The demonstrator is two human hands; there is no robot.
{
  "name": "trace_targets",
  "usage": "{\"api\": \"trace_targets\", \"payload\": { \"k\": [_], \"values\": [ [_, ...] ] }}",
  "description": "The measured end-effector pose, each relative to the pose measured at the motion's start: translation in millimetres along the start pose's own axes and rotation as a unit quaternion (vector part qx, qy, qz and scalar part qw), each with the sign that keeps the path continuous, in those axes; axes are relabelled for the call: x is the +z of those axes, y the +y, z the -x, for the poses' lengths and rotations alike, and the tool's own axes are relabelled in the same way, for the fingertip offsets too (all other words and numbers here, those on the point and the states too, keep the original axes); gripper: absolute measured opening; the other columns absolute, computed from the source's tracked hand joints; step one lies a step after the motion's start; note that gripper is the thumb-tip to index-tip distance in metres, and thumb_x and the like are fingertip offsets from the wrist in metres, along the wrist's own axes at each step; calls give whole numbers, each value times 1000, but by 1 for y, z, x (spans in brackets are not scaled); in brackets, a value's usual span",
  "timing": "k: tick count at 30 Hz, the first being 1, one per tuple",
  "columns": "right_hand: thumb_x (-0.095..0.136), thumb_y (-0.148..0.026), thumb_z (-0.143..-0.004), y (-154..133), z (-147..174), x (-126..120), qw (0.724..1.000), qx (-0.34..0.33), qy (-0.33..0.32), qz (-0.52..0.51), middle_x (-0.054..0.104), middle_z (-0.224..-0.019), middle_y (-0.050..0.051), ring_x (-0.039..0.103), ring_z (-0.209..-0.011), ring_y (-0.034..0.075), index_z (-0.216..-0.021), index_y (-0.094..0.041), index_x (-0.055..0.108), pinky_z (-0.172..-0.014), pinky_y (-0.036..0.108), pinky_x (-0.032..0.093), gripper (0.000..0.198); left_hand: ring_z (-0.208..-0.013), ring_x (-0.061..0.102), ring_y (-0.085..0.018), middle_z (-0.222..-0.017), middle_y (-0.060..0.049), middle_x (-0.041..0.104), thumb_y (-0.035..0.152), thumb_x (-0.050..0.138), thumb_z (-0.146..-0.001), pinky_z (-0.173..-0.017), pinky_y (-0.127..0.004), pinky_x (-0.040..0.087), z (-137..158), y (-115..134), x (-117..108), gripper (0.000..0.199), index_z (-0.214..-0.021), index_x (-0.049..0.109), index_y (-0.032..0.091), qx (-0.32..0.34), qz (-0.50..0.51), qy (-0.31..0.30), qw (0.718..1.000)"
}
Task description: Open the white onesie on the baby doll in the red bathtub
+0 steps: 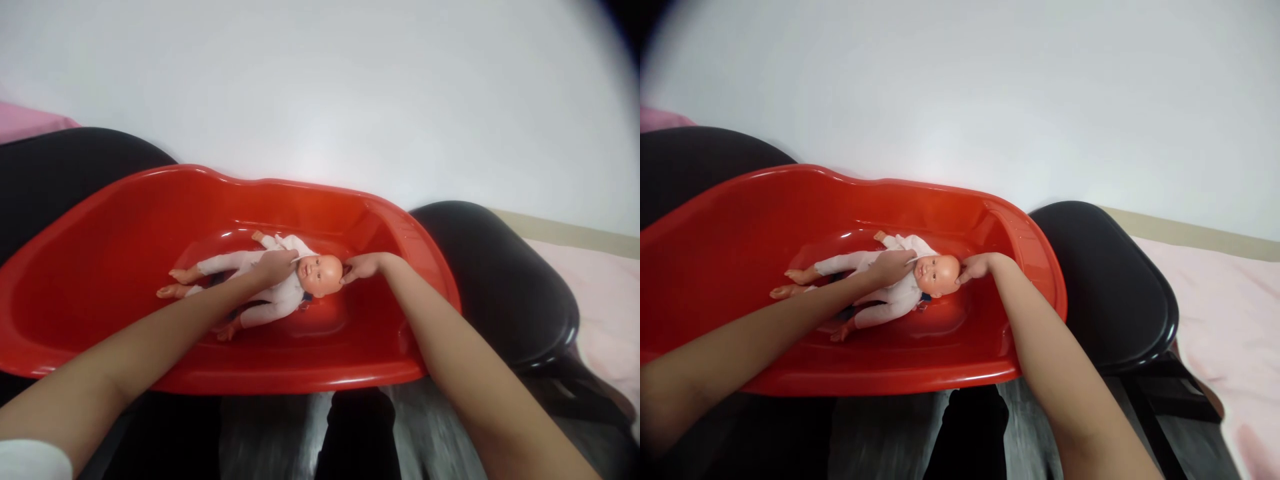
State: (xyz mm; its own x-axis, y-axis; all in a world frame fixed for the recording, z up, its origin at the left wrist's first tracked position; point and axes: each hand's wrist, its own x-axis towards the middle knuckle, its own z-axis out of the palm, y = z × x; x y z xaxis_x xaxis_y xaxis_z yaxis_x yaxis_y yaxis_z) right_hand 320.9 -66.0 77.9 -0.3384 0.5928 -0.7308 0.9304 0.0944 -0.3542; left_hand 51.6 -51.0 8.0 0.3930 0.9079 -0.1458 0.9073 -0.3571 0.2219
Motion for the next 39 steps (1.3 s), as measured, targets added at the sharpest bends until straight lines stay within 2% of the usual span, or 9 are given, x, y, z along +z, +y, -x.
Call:
{"api": "trace_targets", "payload": {
  "k": [3, 5, 9, 15, 24, 31, 39],
  "values": [
    [67, -53, -77, -6, 5, -1, 1000, 8, -16, 0, 58, -139, 9, 54, -127, 30, -135, -18, 56, -113, 41, 37, 68, -94, 64, -28, -100, -11, 69, 31, 35, -97, -81, -37, 44, -8, -9, 3, 29, -106, 61, 20, 59, -21, 47, 997],
    [66, -52, -78, -9, 7, -2, 1000, 7, -17, -1, 59, -139, 10, 54, -127, 30, -134, -17, 56, -113, 40, 38, 67, -91, 65, -29, -98, -13, 70, 31, 35, -97, -77, -37, 44, -11, -13, 4, 30, -105, 60, 17, 57, -38, 60, 996],
    [65, -51, -79, -10, 8, -2, 1000, 8, -12, 6, 58, -139, 10, 54, -126, 30, -135, -17, 55, -112, 40, 38, 66, -91, 66, -29, -98, -12, 71, 31, 36, -97, -73, -36, 43, -14, -22, 3, 28, -107, 59, 18, 26, -56, 80, 995],
    [64, -53, -79, -8, 6, -2, 1000, 15, -13, 7, 59, -137, 10, 55, -126, 29, -129, -17, 59, -110, 38, 39, 62, -96, 67, -29, -103, -12, 71, 34, 35, -97, -76, -34, 46, -23, -43, 5, 32, -113, 59, 20, -42, -75, 84, 993],
    [63, -48, -81, -16, 13, -2, 1000, 20, -10, 4, 60, -136, 11, 56, -124, 28, -131, -15, 57, -110, 36, 40, 61, -93, 67, -32, -100, -12, 71, 34, 35, -93, -71, -36, 47, -34, -73, 10, 32, -109, 60, 20, -65, -63, 96, 991],
    [65, -52, -78, -13, 10, -2, 1000, 13, -6, -1, 62, -133, 10, 58, -121, 28, -130, -17, 59, -108, 36, 40, 63, -97, 67, -34, -102, -13, 71, 38, 33, -93, -74, -39, 48, -38, -92, 13, 35, -109, 60, 22, -98, -61, 99, 988],
    [71, -62, -67, -17, 17, -1, 999, 7, 31, -24, 69, -120, 7, 58, -118, 31, -119, -21, 68, -106, 41, 41, 66, -97, 67, -35, -102, -13, 71, 37, 35, -92, -73, -40, 48, -35, -95, 9, 35, -109, 60, 21, -112, -53, 103, 987]
  ]
}}
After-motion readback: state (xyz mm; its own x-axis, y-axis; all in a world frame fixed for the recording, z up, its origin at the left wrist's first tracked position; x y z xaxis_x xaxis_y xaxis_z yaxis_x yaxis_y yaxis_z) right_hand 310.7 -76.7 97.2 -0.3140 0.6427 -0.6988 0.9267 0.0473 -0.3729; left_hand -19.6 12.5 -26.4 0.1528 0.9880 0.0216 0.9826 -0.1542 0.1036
